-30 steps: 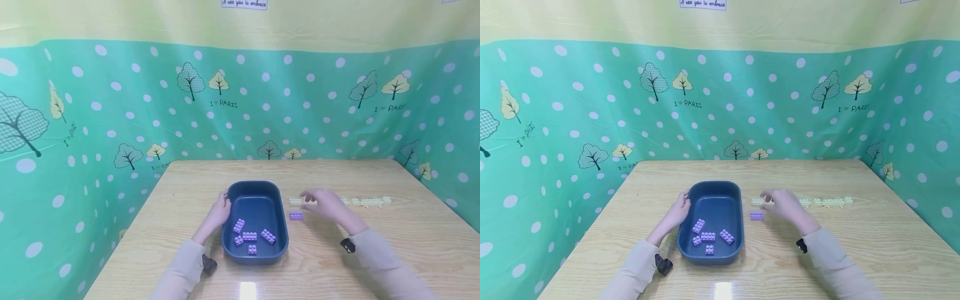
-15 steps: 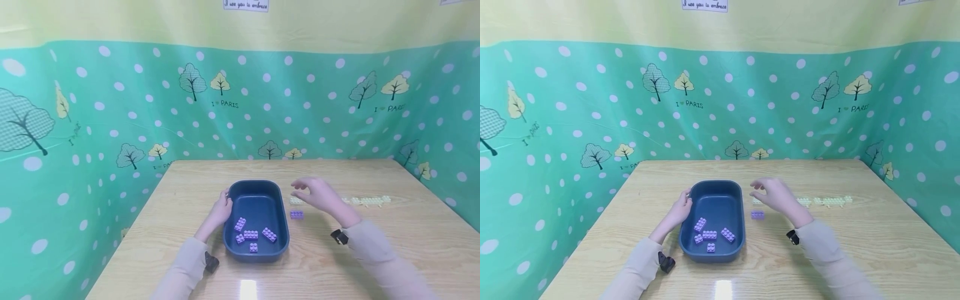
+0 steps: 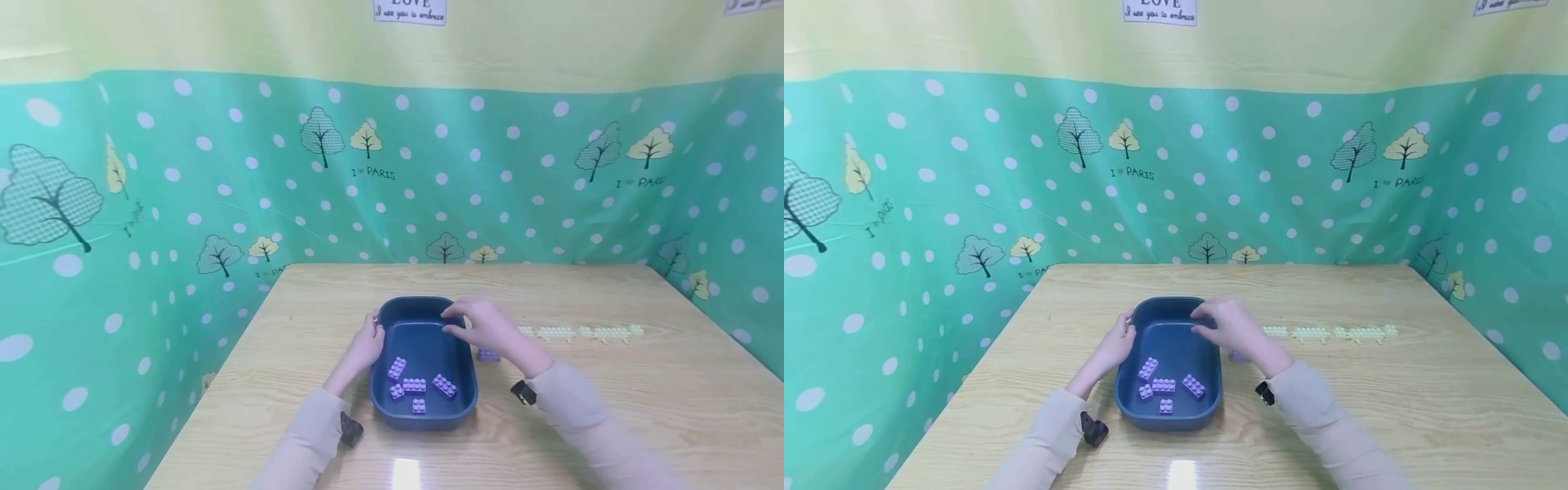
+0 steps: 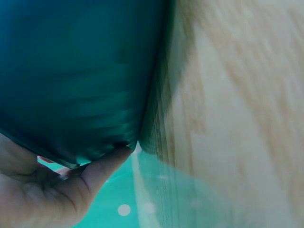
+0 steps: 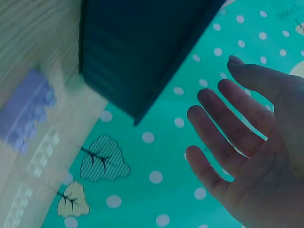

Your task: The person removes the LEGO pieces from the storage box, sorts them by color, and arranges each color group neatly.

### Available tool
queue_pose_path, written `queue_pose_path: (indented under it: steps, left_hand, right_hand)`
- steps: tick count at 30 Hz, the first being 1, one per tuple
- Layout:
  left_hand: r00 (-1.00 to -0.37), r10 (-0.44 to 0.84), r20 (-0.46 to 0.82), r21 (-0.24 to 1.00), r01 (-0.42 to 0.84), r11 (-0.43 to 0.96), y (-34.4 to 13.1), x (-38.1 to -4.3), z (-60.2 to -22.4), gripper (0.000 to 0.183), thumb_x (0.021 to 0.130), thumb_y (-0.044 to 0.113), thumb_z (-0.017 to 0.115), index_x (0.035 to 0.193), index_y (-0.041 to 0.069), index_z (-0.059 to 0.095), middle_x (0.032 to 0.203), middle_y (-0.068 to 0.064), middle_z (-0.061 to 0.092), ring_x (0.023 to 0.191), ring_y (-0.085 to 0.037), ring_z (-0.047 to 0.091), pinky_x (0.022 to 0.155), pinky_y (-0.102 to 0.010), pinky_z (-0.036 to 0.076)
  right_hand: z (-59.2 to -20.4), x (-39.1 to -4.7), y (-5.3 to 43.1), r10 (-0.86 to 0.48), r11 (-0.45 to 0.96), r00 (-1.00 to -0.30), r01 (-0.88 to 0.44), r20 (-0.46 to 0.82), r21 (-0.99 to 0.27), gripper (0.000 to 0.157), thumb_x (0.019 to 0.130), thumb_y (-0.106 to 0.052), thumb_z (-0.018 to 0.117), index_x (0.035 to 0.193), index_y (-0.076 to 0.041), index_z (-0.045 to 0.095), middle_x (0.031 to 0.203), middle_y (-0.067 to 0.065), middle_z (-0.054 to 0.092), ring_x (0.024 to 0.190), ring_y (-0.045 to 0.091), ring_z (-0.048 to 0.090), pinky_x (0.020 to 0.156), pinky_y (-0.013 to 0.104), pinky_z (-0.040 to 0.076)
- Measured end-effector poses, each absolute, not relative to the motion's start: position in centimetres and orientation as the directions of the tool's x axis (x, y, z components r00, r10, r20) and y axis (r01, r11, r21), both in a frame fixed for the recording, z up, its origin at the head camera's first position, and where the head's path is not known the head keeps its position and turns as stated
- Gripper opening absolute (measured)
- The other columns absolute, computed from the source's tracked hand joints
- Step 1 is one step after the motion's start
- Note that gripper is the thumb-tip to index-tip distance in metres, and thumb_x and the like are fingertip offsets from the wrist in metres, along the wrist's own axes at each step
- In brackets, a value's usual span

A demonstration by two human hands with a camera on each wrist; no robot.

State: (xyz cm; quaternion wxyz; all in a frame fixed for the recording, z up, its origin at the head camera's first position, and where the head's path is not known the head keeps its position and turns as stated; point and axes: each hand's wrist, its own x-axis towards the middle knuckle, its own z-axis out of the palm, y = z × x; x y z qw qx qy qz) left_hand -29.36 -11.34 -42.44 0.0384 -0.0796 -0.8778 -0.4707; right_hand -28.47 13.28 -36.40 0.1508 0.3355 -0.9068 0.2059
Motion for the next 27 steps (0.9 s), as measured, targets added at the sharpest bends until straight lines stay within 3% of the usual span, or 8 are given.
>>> queue_pose_path:
  steps: [14,27]
  left_hand:
    - [-0.984,0.095,0.153,0.822,0.18,0.54,-11.3,-29.5,-42.6,0.045,0.098,0.012,0.034,0.14,-0.007,0.03,0.132,-0.031,0.049,0.118,-0.043,0.051,0.097,-0.051,0.045]
    - [-0.984,0.09,0.156,0.818,0.18,0.546,-11.2,-29.7,-42.8,0.045,0.098,0.01,0.034,0.139,-0.007,0.031,0.133,-0.03,0.048,0.121,-0.043,0.049,0.1,-0.051,0.043]
  right_hand:
    - [-37.9,-28.4,10.2,-0.625,0.656,-0.714,-0.7,0.317,-0.282,0.021,0.082,-0.02,0.072,0.1,-0.009,0.071,0.095,0.003,0.069,0.088,0.017,0.065,0.075,0.029,0.056]
    - [-39.5,-27.9,8.9,-0.679,0.632,-0.687,-0.727,0.26,-0.27,0.024,0.082,-0.023,0.071,0.102,-0.01,0.071,0.096,0.0,0.07,0.093,0.014,0.065,0.086,0.033,0.054]
